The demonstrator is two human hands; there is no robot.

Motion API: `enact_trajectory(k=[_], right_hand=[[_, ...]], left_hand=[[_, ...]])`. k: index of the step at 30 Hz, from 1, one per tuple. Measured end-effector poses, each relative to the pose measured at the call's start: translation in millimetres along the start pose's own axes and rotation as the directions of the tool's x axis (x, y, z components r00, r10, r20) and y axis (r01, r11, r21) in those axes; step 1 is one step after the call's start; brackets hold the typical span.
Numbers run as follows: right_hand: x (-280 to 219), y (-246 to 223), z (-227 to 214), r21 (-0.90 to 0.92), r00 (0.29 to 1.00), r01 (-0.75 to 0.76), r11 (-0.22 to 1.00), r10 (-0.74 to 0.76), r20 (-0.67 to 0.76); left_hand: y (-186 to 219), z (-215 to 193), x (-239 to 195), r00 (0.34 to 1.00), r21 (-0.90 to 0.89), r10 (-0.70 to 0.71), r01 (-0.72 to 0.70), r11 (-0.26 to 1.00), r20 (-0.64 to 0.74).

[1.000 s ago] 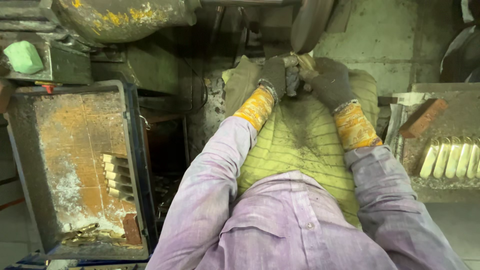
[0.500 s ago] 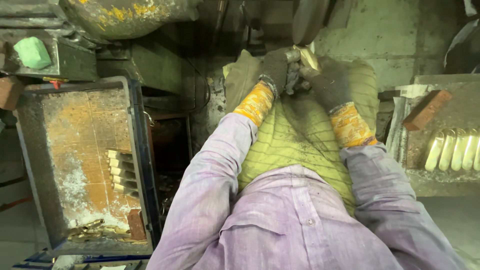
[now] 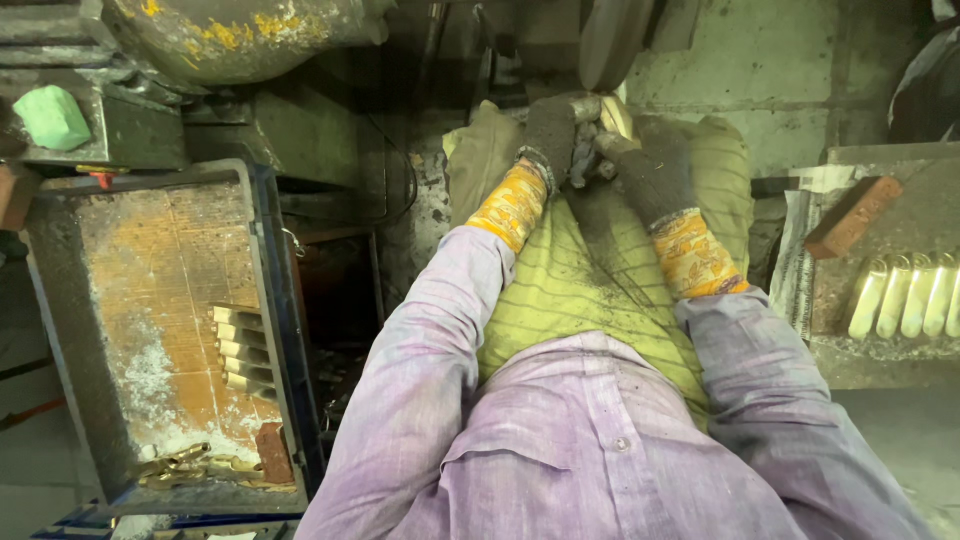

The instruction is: The person picks up metal pieces from a tray and holds them against a rotating polishing wheel. They apply a small block to the wheel and handle the metal parts one at a time to refine their surfaces.

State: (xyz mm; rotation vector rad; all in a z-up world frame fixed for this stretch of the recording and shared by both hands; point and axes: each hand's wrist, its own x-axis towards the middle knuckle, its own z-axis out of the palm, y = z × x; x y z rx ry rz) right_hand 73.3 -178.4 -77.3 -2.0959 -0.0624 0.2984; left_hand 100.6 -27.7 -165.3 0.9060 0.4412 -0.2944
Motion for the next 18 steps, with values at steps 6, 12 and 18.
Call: enact_trajectory(k=[6, 12, 18], right_hand=[[-1, -3, 5, 0.174, 0.999, -0.044, 0.984, 0.044, 0.002], [-3, -5, 5, 0.164, 0.994, -0.112, 0.98, 0.111, 0.013], [-13, -18, 4, 0.168, 0.994, -0.101, 0.981, 0.108, -0.034]], left_hand=[[-3, -2, 3, 1.0, 0.02, 0.006, -0.006, 1.0, -0.026], [3, -1, 3, 0.998, 0.033, -0.059, 0.06, 0.998, -0.018], [24, 6, -22, 0.999, 0.127, 0.028, -0.034, 0.991, 0.044]])
